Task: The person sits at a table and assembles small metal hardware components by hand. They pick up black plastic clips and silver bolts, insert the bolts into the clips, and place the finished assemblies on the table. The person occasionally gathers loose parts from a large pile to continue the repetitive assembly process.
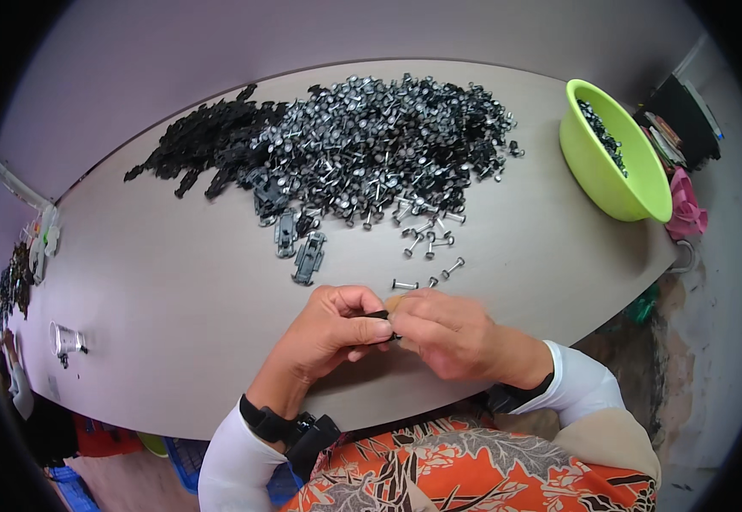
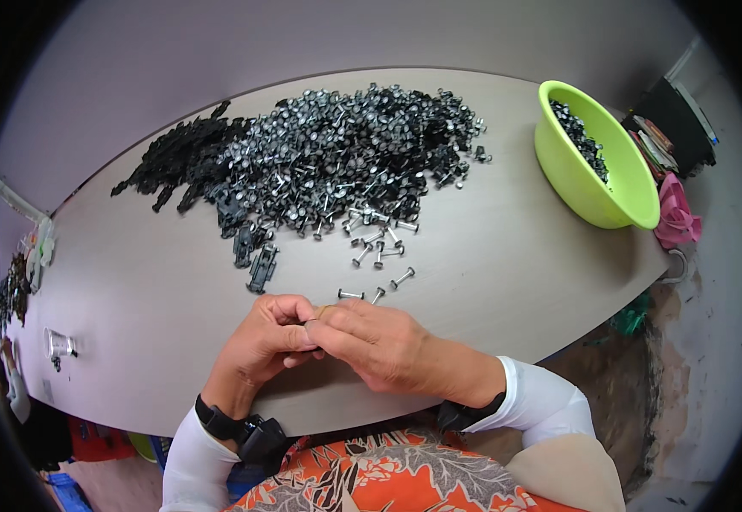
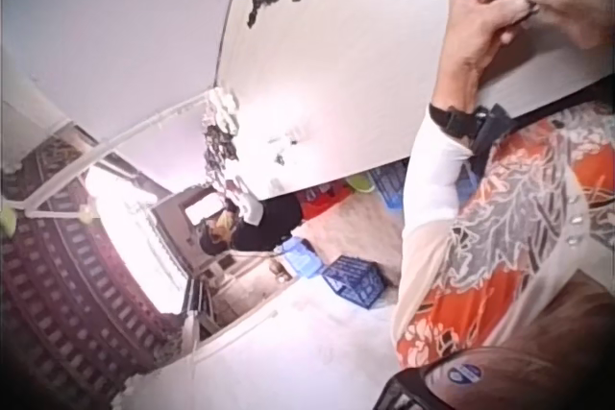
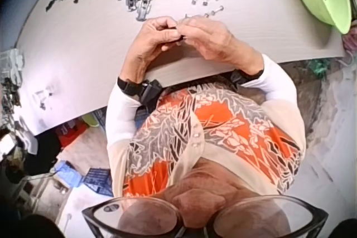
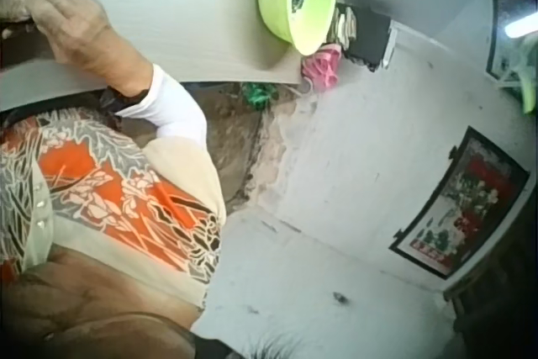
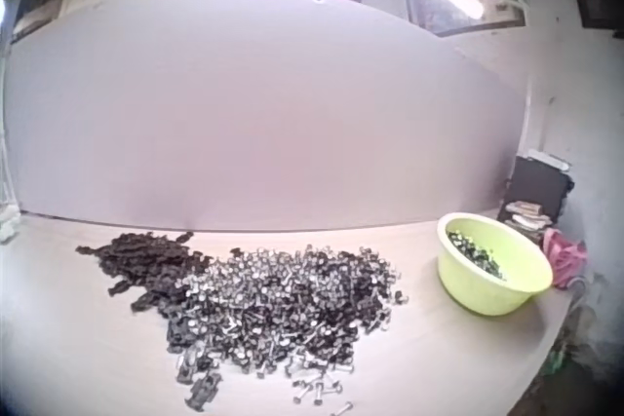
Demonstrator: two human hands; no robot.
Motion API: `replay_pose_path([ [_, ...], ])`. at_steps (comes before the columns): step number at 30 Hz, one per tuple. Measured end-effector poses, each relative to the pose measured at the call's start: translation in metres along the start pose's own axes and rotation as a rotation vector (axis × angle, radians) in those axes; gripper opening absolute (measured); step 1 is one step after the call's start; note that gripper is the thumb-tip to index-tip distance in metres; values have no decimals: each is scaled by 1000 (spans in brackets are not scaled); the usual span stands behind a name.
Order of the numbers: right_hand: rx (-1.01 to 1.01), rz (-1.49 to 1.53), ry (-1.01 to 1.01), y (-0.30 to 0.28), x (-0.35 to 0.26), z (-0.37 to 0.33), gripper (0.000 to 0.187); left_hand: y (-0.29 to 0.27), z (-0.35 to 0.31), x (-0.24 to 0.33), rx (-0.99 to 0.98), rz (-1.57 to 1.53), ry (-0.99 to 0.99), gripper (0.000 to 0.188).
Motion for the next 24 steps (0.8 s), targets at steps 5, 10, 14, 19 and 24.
replay_pose_path([
  [5,-64,-42,127,-22,33,3,34,0,-5,1,102,88,1,12],
  [10,-44,-364,374,-53,122,-8,34,-1,3,1,132,133,24,21],
  [14,-80,-489,183,-42,133,1,37,2,2,4,143,109,29,26],
  [19,-206,-372,410,-45,139,-12,35,-3,1,3,158,131,9,28],
  [24,-58,-220,595,-58,148,-38,25,0,1,2,158,89,36,32],
])
Point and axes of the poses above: each hand's wrist, its own z-axis towards the middle knuckle, its own y-axis out of the palm, x = y × z, the point moved 6 cm from there along z, towards the middle knuckle, and after that the axes turned 15 degrees about -z, right-handed, at the moved point
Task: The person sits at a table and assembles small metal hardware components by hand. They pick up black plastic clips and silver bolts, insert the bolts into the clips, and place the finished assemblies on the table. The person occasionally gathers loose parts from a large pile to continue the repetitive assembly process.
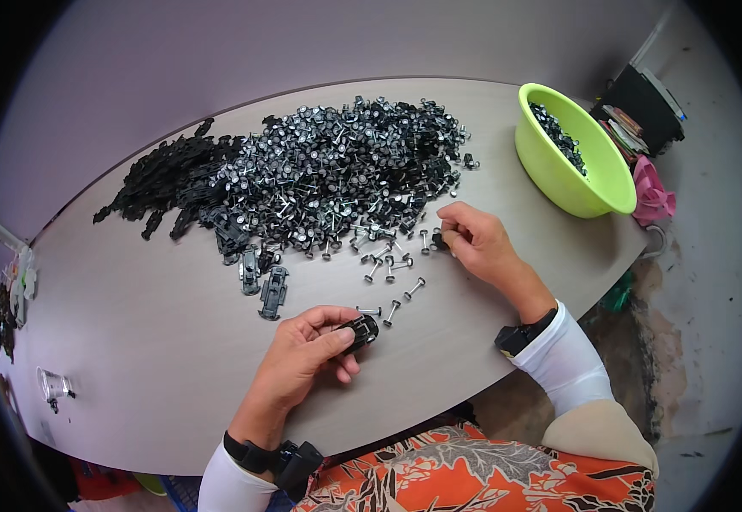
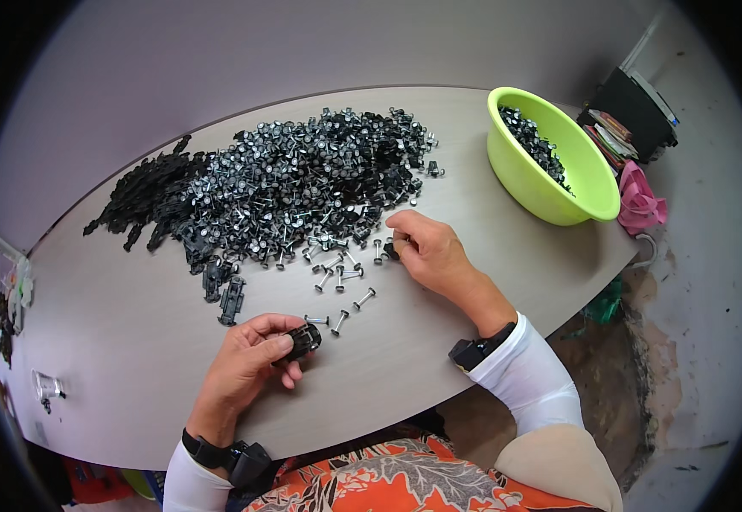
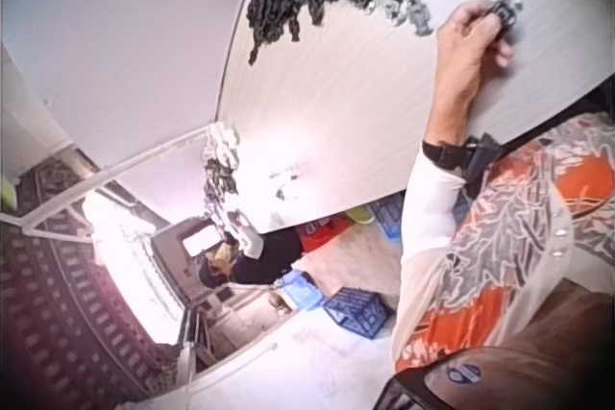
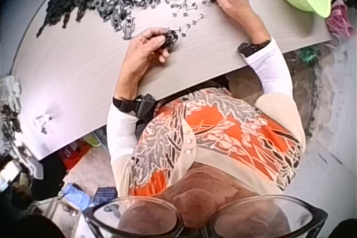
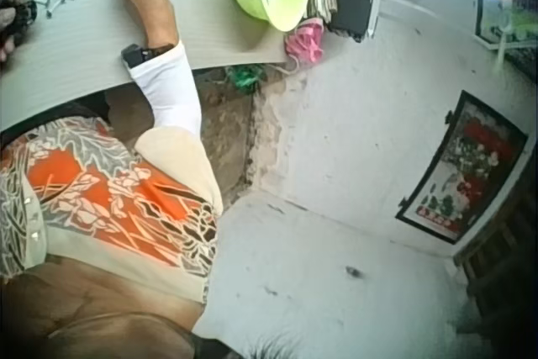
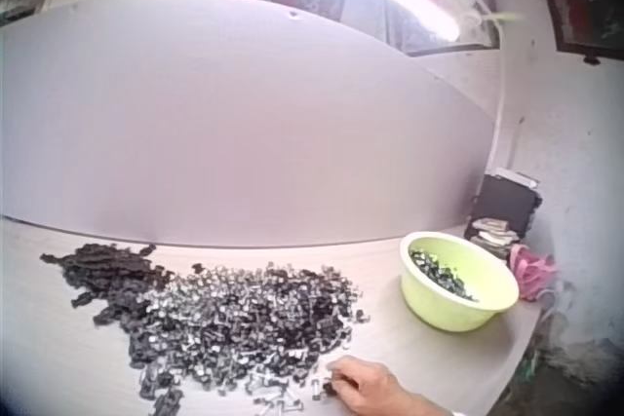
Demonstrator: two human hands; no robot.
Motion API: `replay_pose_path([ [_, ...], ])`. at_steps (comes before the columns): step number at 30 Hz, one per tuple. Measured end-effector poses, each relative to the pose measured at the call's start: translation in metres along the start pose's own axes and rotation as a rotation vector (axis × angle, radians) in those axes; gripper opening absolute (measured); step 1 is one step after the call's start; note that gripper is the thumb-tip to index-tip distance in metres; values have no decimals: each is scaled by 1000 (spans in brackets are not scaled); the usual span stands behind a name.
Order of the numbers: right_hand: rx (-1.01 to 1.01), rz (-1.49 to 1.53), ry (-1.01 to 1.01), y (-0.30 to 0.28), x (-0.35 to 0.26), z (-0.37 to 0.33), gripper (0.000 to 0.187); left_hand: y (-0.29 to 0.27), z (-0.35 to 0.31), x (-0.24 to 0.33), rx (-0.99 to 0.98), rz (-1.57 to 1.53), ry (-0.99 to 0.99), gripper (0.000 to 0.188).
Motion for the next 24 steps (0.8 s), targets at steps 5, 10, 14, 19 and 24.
replay_pose_path([
  [5,-36,-56,-60,-7,-15,-9,26,2,-1,1,15,-6,-20,36],
  [10,-116,-109,-130,-5,-40,-10,30,0,0,-1,-3,-30,-38,38],
  [14,-90,-189,-262,8,-39,-10,23,2,-1,0,-25,-26,-56,40],
  [19,-3,-113,-175,-8,-57,-10,13,5,-4,2,-32,-131,-70,41],
  [24,-31,64,-429,0,-122,-27,14,0,1,-6,-87,-258,-110,41],
])
Point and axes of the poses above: each hand's wrist, its own z-axis towards the middle knuckle, its own y-axis out of the palm, x = y × z, the point moved 6 cm from there along z, towards the middle knuckle, and after that the axes turned 15 degrees about -z, right-handed, at the moved point
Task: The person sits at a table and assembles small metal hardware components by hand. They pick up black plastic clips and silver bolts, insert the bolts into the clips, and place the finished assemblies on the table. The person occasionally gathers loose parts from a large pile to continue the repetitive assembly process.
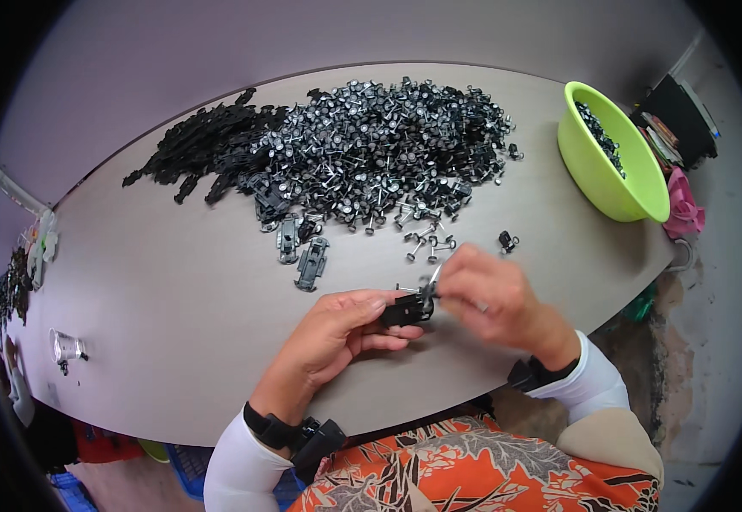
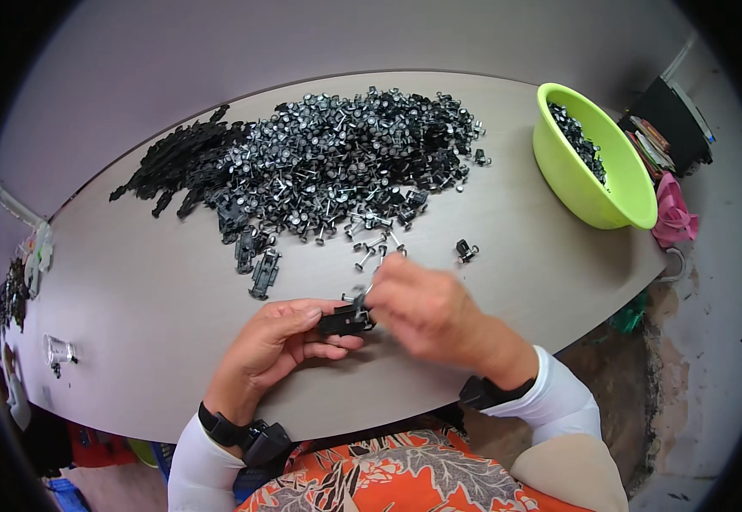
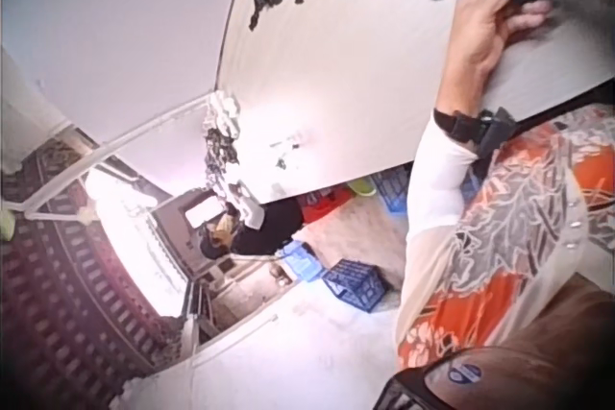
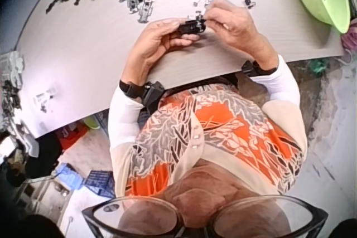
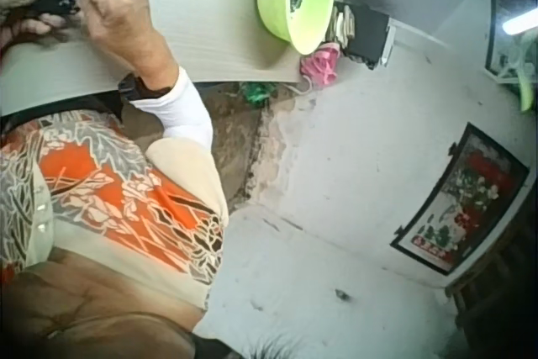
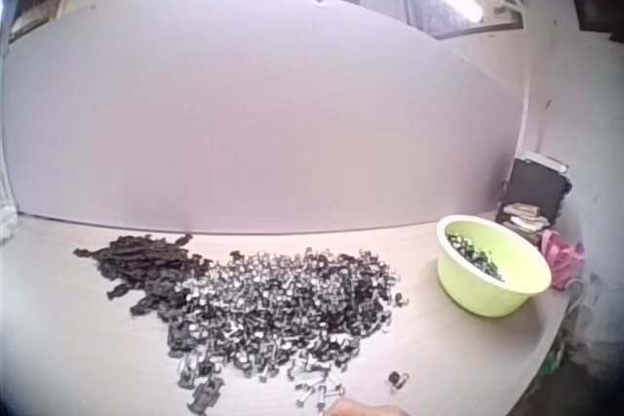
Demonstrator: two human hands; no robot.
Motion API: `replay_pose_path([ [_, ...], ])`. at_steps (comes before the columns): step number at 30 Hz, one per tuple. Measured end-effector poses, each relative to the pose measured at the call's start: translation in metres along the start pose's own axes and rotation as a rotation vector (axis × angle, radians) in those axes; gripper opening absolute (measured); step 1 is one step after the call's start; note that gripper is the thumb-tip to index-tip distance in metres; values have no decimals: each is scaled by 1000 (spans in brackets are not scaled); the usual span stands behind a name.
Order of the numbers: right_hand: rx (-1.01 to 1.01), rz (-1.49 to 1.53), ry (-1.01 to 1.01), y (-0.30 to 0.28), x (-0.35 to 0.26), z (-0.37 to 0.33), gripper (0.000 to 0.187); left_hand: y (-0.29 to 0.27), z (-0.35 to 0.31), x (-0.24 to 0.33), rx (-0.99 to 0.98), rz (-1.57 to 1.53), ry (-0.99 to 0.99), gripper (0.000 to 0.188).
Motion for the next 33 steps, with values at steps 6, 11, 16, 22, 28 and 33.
replay_pose_path([
  [6,-89,-9,-59,28,-22,-1,15,-5,1,1,-6,26,13,27],
  [11,134,-65,86,13,-11,4,14,-8,-1,4,64,16,104,20],
  [16,-16,-27,-37,22,-23,2,16,-4,-1,3,54,84,65,21],
  [22,-134,-65,-74,33,-29,1,14,-5,0,1,1,117,115,23],
  [28,-57,-8,-95,34,-39,2,13,-1,-4,1,-1,191,138,22],
  [33,-47,25,-47,34,-37,-1,17,2,-9,1,-12,101,176,20],
])
Point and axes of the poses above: each hand's wrist, its own z-axis towards the middle knuckle, its own y-axis out of the palm, x = y × z, the point moved 6 cm from there along z, towards the middle knuckle, and after that the axes turned 15 degrees about -z, right-handed, at the moved point
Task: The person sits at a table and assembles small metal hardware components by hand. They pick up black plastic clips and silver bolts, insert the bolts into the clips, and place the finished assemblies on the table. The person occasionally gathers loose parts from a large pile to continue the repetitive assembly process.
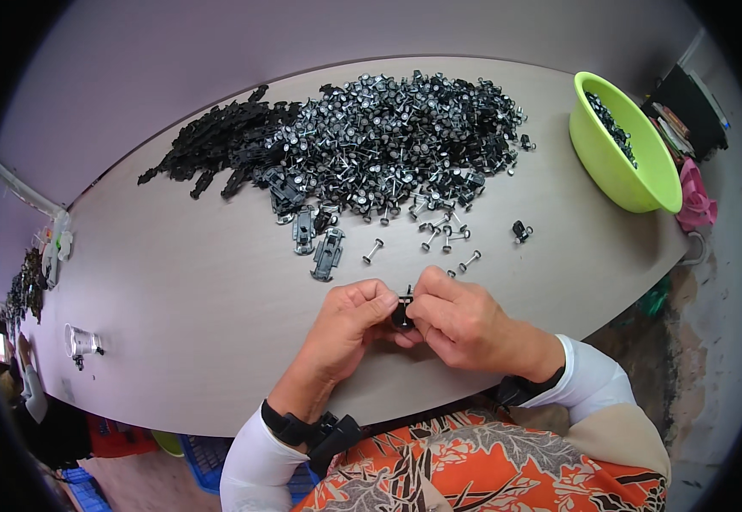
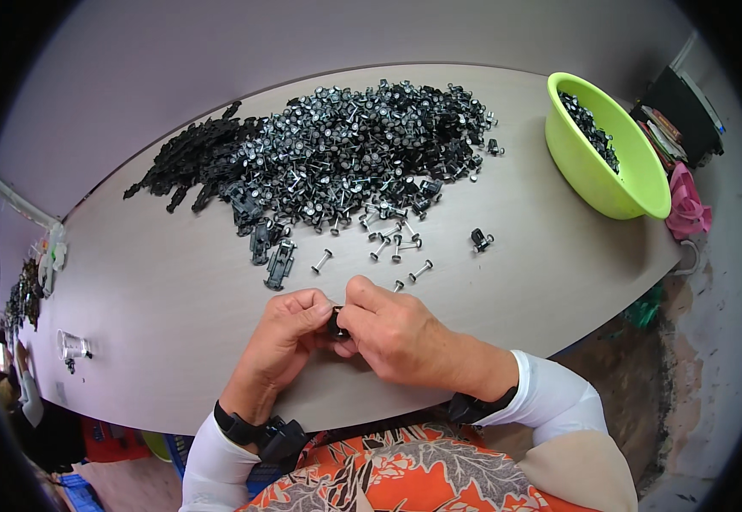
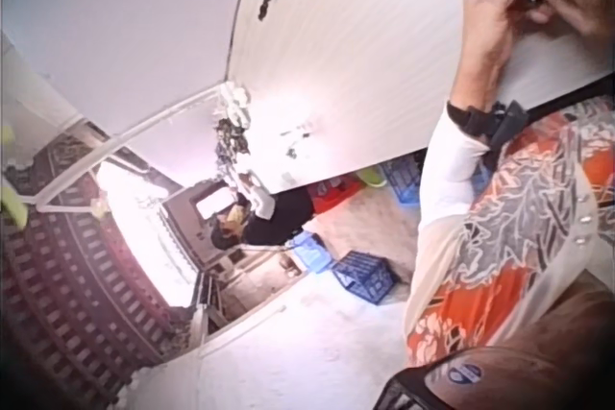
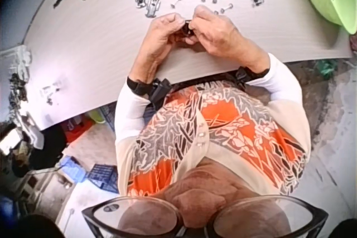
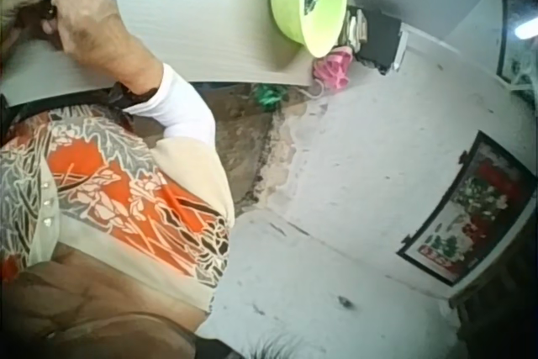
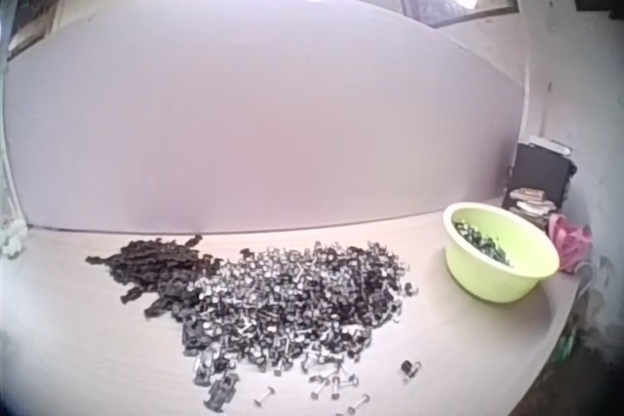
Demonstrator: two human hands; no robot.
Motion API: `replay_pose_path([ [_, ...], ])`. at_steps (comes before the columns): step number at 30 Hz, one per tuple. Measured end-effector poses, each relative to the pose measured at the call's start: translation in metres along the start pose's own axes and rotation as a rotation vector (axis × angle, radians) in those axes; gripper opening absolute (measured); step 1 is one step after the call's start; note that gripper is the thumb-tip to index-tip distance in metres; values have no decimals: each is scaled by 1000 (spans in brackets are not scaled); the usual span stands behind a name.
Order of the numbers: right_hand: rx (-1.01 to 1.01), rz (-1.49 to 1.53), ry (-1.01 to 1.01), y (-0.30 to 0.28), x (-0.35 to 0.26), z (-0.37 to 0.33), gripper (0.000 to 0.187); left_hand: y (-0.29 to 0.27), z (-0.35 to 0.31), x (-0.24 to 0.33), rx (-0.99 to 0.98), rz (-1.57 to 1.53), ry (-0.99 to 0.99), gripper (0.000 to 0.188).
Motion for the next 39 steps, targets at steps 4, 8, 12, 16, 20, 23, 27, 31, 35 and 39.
replay_pose_path([
  [4,17,25,10,-3,-5,1,26,2,-7,2,-10,-27,11,20],
  [8,-1,14,-11,0,-8,-1,27,-1,-12,-2,-17,14,26,19],
  [12,-67,-1,-45,4,-9,-3,21,-2,-16,-3,-21,8,39,19],
  [16,-134,-29,-41,5,-13,-4,16,-8,-15,-8,26,64,7,17],
  [20,-151,-41,-17,4,-16,-6,14,-6,-14,-10,22,79,17,16],
  [23,-81,5,17,-2,-11,-6,12,-7,-14,-7,29,64,54,15],
  [27,14,59,48,-7,-5,-10,12,-1,-16,-2,80,67,71,16],
  [31,-48,-17,-28,0,-14,-6,13,-6,-17,-4,56,92,81,16],
  [35,-128,-129,-5,3,-20,-6,15,-6,-18,-5,76,131,72,16],
  [39,-106,-138,20,4,-24,-3,18,-8,-17,-7,50,119,67,17],
])
Point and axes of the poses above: each hand's wrist, its own z-axis towards the middle knuckle, its own y-axis out of the palm, x = y × z, the point moved 6 cm from there along z, towards the middle knuckle, and after that the axes turned 15 degrees about -z, right-handed, at the moved point
